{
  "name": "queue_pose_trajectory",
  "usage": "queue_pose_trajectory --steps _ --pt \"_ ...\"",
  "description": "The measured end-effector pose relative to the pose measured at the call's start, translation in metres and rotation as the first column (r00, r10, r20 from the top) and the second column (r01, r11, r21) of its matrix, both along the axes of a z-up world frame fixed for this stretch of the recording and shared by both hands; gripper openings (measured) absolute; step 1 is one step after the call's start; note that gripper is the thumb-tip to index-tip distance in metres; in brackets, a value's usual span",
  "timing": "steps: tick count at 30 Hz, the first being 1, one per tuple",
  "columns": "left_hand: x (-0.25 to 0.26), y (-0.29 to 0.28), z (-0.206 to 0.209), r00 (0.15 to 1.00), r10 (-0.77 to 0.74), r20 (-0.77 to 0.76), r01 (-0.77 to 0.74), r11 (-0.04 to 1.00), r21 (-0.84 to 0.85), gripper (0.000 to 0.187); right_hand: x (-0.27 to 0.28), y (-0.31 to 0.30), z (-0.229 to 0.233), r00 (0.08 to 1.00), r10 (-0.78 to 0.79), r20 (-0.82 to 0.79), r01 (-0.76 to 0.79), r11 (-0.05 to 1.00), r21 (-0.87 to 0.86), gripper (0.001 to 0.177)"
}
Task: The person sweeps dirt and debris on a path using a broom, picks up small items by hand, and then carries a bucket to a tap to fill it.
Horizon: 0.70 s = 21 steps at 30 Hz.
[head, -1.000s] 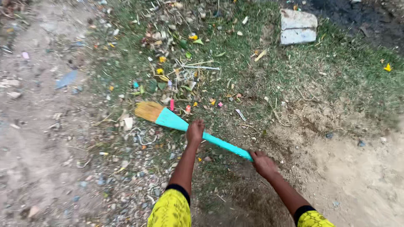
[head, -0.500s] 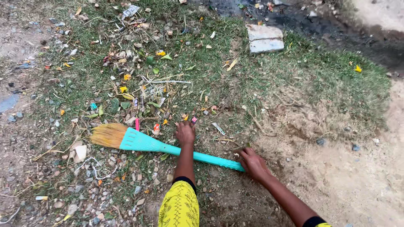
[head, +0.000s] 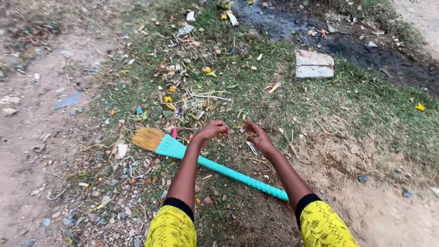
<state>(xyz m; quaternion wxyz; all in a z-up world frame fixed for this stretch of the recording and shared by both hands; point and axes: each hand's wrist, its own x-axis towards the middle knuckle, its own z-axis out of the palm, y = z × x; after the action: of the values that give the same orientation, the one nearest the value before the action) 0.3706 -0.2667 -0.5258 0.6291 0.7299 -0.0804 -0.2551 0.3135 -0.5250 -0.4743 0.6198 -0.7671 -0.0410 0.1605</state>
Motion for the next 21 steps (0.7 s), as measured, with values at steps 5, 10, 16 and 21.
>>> queue_pose_trajectory --steps 5,10,16,21 --pt "-0.02 -0.01 0.064 1.0 0.02 -0.019 -0.021 0.999 -0.046 0.004 -0.01 0.019 0.042 0.981 0.14 -0.136 -0.118 0.98 0.161 0.08" --pt "-0.029 -0.008 0.07 0.997 0.079 0.019 -0.075 0.985 -0.154 0.002 -0.008 0.02 -0.001 0.979 0.135 -0.153 -0.081 0.945 0.318 0.029" --pt "-0.03 -0.003 0.073 0.973 0.23 -0.001 -0.225 0.955 -0.195 0.003 -0.013 -0.014 0.018 0.965 -0.016 -0.26 0.091 0.955 0.281 0.023" --pt "-0.034 0.004 0.086 0.963 0.269 0.031 -0.264 0.957 -0.122 0.016 -0.003 -0.036 0.02 0.956 -0.14 -0.259 0.234 0.894 0.382 0.024"
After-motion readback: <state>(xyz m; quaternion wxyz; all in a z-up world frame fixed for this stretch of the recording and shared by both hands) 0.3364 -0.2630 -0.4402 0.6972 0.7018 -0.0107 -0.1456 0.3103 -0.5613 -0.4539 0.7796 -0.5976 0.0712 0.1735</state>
